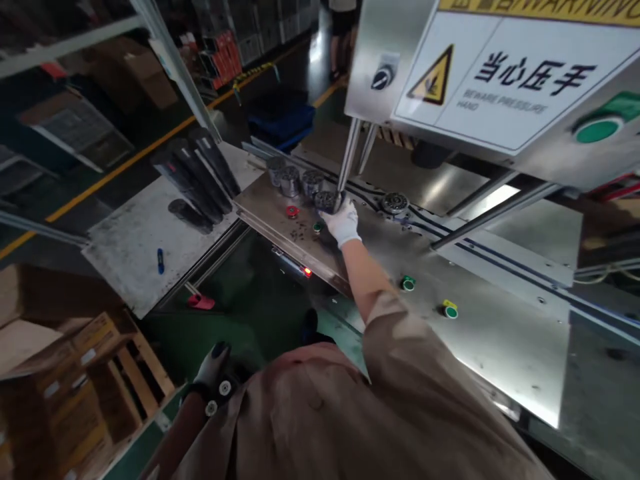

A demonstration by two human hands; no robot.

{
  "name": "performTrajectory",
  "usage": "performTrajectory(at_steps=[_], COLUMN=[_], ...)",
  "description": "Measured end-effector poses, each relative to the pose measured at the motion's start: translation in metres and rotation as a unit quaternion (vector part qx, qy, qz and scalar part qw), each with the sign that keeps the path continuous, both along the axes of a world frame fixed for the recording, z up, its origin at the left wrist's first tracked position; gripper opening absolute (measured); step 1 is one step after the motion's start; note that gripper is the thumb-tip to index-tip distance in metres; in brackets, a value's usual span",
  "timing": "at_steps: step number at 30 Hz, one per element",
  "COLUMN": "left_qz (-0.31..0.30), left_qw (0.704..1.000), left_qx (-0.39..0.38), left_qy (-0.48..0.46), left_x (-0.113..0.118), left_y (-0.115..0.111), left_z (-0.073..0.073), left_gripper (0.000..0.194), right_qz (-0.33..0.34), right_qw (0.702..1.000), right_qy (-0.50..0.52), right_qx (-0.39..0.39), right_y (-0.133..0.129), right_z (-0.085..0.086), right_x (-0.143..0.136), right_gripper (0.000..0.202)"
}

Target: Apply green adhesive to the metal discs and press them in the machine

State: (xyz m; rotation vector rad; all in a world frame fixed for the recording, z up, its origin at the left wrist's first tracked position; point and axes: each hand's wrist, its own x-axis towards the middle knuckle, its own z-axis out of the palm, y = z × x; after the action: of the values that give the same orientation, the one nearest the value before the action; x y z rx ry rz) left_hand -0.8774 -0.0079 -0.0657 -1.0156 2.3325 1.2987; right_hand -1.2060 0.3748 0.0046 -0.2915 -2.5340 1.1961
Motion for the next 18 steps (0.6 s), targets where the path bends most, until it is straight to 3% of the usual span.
performTrajectory(at_steps=[2, 4, 7, 9, 12, 14, 16, 18], left_qz=[-0.010, -0.040, -0.130, -0.215, -0.282, -0.298, -0.299, -0.283], left_qw=[1.000, 0.998, 0.978, 0.931, 0.843, 0.801, 0.793, 0.807], left_qx=[0.000, 0.013, 0.074, 0.180, 0.375, 0.456, 0.480, 0.471], left_qy=[0.013, 0.055, 0.148, 0.233, 0.265, 0.248, 0.230, 0.218], left_x=[-0.061, -0.116, -0.179, -0.213, -0.256, -0.275, -0.284, -0.287], left_y=[0.015, 0.036, 0.078, 0.111, 0.166, 0.202, 0.233, 0.259], left_z=[0.008, 0.020, 0.047, 0.068, 0.098, 0.112, 0.118, 0.117], left_gripper=[0.028, 0.042, 0.062, 0.077, 0.099, 0.100, 0.091, 0.085], right_qz=[-0.006, 0.006, 0.050, 0.122, 0.273, 0.340, 0.331, 0.242], right_qw=[0.994, 0.987, 0.987, 0.983, 0.941, 0.913, 0.918, 0.950], right_qy=[-0.076, -0.113, -0.068, 0.019, 0.153, 0.189, 0.187, 0.173], right_qx=[0.075, 0.116, 0.137, 0.139, 0.129, 0.123, 0.114, 0.091], right_y=[0.000, -0.004, -0.002, 0.010, 0.036, 0.049, 0.053, 0.048], right_z=[0.004, 0.003, 0.003, 0.010, 0.034, 0.049, 0.055, 0.049], right_x=[-0.038, -0.050, -0.032, -0.011, 0.021, 0.041, 0.060, 0.077], right_gripper=[0.090, 0.092, 0.088, 0.082, 0.076, 0.071, 0.071, 0.080])
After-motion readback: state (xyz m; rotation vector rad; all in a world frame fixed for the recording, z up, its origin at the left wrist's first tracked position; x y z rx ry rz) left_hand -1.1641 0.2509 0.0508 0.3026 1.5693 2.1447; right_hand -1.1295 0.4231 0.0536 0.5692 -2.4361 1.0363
